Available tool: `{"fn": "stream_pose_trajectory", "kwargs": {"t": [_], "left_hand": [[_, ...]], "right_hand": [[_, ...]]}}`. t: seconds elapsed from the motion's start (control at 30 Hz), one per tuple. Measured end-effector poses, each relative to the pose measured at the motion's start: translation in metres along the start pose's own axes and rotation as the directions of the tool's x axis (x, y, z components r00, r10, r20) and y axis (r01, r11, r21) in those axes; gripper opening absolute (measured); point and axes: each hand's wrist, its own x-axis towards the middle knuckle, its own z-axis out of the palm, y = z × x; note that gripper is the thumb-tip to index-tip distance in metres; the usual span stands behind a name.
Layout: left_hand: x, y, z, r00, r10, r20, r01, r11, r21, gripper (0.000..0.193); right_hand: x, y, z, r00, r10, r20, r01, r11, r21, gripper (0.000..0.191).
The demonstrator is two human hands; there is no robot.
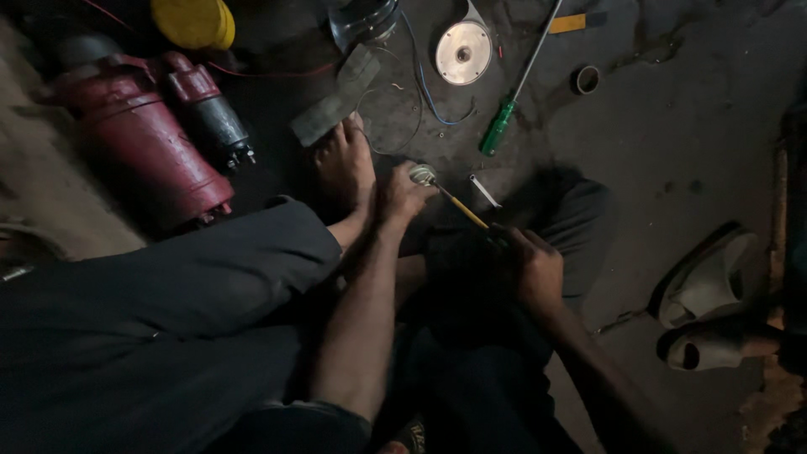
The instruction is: The person sits on the floor and uses a screwdriver to adjust a small circular electrical component. They manipulate the internal parts of the device, turning it over and using the tool to tighten or loosen screws.
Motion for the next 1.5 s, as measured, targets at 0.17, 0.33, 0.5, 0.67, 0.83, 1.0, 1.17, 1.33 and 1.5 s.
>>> {"fn": "stream_pose_trajectory", "kwargs": {"t": [0.17, 0.33, 0.5, 0.67, 0.83, 1.0, 1.17, 1.33, 1.5], "left_hand": [[0.072, 0.032, -0.068, 0.994, -0.11, -0.002, 0.11, 0.992, 0.066, 0.047], [0.129, 0.055, -0.12, 0.987, -0.155, 0.029, 0.156, 0.988, -0.007, 0.047], [0.161, 0.066, -0.151, 0.968, -0.249, 0.033, 0.248, 0.968, 0.039, 0.045], [0.18, 0.073, -0.186, 0.978, -0.205, 0.043, 0.201, 0.976, 0.08, 0.043], [0.188, 0.076, -0.2, 0.965, -0.253, 0.061, 0.253, 0.967, 0.011, 0.047], [0.182, 0.065, -0.236, 0.973, -0.22, 0.066, 0.223, 0.974, -0.031, 0.045], [0.2, 0.07, -0.267, 0.958, -0.268, 0.098, 0.273, 0.961, -0.035, 0.043], [0.224, 0.084, -0.286, 0.959, -0.27, 0.086, 0.274, 0.96, -0.048, 0.043], [0.251, 0.104, -0.273, 0.99, -0.139, -0.001, 0.139, 0.984, 0.111, 0.041]], "right_hand": [[0.079, -0.046, 0.015, 1.0, -0.009, -0.022, 0.004, 0.979, -0.204, 0.037], [0.147, -0.074, 0.034, 0.998, 0.058, 0.025, -0.051, 0.976, -0.214, 0.037], [0.183, -0.089, 0.049, 0.997, -0.057, -0.044, 0.045, 0.969, -0.242, 0.038], [0.209, -0.089, 0.059, 0.994, -0.111, 0.017, 0.111, 0.951, -0.287, 0.04], [0.224, -0.096, 0.057, 0.869, -0.465, 0.167, 0.473, 0.684, -0.556, 0.045], [0.265, -0.122, 0.06, 0.945, -0.101, 0.311, 0.222, 0.897, -0.383, 0.052], [0.326, -0.163, 0.044, 0.912, -0.013, 0.41, 0.088, 0.982, -0.166, 0.059], [0.351, -0.195, 0.026, 0.887, -0.094, 0.451, 0.399, 0.647, -0.65, 0.077], [0.373, -0.172, 0.019, 0.738, -0.348, 0.578, 0.671, 0.467, -0.576, 0.054]]}}
